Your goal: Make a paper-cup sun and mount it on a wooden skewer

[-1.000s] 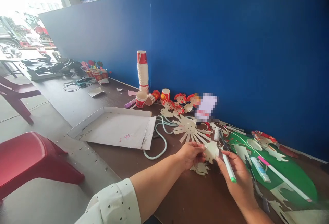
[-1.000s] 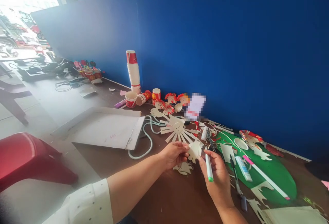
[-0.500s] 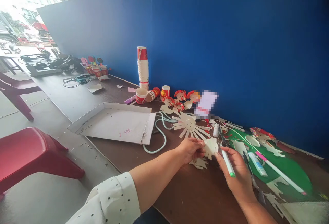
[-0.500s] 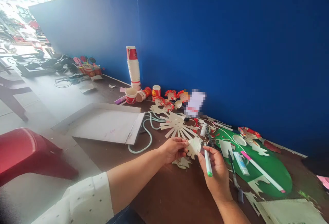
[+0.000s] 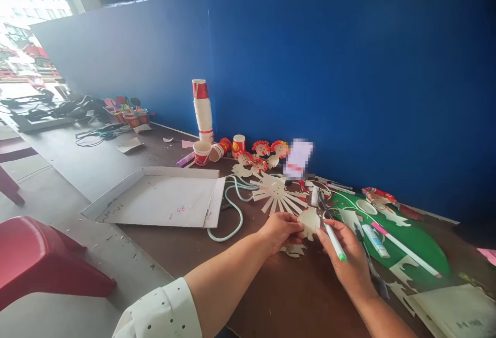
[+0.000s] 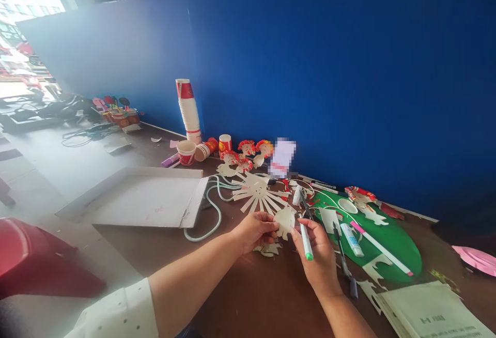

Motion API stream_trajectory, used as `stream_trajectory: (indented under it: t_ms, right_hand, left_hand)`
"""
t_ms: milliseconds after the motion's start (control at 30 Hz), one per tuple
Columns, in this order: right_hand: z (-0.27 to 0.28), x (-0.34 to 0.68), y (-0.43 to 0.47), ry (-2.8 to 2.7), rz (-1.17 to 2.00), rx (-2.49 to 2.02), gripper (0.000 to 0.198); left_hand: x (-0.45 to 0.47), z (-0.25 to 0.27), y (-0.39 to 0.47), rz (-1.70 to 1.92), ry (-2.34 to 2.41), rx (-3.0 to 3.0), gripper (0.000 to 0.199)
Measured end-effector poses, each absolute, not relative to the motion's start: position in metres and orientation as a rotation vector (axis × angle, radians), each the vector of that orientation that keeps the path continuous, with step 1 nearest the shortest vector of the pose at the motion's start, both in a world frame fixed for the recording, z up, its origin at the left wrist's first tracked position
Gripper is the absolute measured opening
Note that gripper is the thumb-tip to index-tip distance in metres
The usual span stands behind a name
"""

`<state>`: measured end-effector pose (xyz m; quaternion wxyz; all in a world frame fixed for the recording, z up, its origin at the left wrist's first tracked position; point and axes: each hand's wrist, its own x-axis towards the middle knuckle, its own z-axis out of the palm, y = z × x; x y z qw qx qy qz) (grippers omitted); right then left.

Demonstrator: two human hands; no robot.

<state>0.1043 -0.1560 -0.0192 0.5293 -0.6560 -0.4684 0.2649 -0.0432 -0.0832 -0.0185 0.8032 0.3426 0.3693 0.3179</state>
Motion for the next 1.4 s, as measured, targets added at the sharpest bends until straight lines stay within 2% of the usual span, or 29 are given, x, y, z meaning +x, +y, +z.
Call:
stream_trajectory:
  t_ms: [667, 1400]
  right_hand:
    - [-0.012, 0.101, -0.159, -1.156, 0.648, -1.604, 0.039]
    - [-0.023, 0.108, -0.160, -1.401, 0.479, -1.647, 0.031]
  left_hand:
    - [-0.052, -0.008, -0.069, 0.969, 0.804, 0.558, 0.017]
    - [-0.059, -0.007, -0.065, 0.982, 0.782, 0.579, 0.022]
